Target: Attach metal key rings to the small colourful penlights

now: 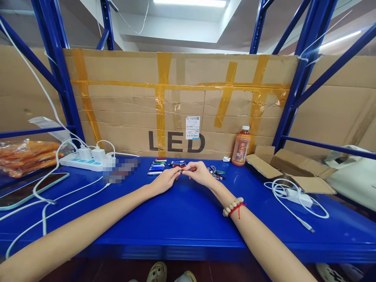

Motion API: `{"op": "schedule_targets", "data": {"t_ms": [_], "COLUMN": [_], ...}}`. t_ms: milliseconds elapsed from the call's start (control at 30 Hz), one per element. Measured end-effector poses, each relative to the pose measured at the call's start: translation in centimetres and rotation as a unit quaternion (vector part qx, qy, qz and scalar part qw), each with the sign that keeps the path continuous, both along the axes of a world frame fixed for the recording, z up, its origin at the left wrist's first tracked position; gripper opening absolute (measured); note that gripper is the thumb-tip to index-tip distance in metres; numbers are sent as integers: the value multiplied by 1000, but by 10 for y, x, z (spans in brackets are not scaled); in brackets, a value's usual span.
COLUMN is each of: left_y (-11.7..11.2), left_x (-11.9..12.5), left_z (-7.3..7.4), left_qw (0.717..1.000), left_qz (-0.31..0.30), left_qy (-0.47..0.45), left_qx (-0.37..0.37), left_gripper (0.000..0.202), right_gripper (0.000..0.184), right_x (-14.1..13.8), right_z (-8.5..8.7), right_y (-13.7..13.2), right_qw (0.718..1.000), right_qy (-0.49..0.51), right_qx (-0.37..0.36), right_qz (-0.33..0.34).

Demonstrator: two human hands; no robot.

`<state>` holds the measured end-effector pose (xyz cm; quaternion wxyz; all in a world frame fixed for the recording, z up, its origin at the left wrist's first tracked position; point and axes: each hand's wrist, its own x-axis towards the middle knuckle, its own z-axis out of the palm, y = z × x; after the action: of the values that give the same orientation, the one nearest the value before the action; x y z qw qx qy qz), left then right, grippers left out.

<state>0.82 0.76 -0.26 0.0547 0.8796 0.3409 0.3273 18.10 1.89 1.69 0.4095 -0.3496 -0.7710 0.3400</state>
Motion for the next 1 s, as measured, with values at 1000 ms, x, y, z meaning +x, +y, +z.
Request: {"op": "schedule_targets", "data": {"t_ms": [1000], "left_y": [7], "left_x": [1], "left_z": [-5], "left_qw": [995], "left_qz": [26], "left_qy": [-31], "left_qx": [94], "left_gripper": [23], "right_gripper": [49], "right_x": [-10], "right_z": [-4], "right_y": [-2], "right_qw": [996], "right_qy": [-19], "right_qx": [-46], "right_qz": [-70]}}
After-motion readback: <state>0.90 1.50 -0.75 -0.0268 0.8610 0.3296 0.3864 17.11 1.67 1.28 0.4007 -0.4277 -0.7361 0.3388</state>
